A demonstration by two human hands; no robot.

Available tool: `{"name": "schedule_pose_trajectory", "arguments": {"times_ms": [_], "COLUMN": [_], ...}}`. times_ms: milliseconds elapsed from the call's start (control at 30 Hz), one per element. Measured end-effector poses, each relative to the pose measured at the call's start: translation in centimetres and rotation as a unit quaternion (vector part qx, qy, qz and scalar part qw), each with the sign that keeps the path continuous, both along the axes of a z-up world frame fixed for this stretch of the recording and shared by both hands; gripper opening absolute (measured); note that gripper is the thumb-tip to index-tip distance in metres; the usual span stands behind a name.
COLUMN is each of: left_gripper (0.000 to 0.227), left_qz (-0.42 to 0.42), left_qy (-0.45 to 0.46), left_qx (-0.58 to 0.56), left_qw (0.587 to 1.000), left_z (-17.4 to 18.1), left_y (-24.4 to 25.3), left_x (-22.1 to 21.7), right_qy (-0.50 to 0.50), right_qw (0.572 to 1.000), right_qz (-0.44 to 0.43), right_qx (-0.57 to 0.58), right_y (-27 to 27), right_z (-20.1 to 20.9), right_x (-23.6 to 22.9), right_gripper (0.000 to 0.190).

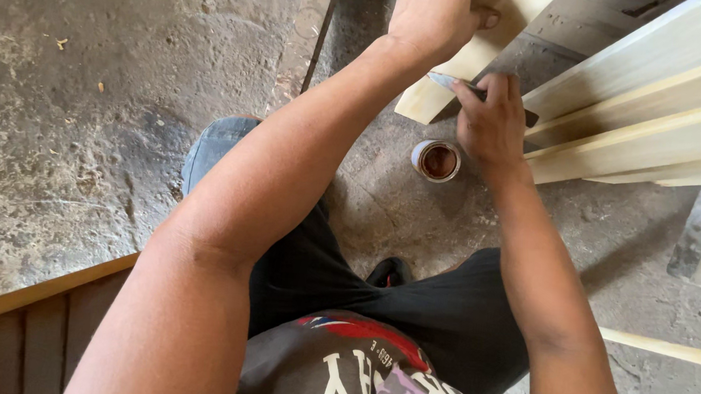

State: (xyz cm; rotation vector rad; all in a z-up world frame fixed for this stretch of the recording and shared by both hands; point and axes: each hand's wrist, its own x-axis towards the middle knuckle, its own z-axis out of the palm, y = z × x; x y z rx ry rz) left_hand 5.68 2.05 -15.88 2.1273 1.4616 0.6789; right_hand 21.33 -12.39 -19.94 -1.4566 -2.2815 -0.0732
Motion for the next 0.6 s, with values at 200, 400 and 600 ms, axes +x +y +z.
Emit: {"name": "schedule_pose_trajectory", "arguments": {"times_ms": [200, 400, 600], "left_gripper": [0.022, 0.024, 0.026], "left_qz": [-0.043, -0.029, -0.029], "left_qy": [-0.058, -0.051, -0.043], "left_qx": [-0.026, -0.022, -0.014], "left_qw": [0.997, 0.998, 0.999], "left_z": [-1.2, -1.6, -2.2], "left_y": [0.1, 0.0, 0.5], "left_x": [0.1, 0.1, 0.6], "right_qy": [-0.006, 0.001, -0.012], "right_qw": [1.000, 0.999, 1.000], "right_qz": [-0.003, 0.006, 0.003], "right_qx": [0.012, -0.034, 0.019], "right_y": [0.3, 0.1, -0.1], "right_z": [-2.0, -1.6, -0.8], "right_x": [0.2, -0.5, -0.2], "right_gripper": [0.039, 0.039, 0.039]}}
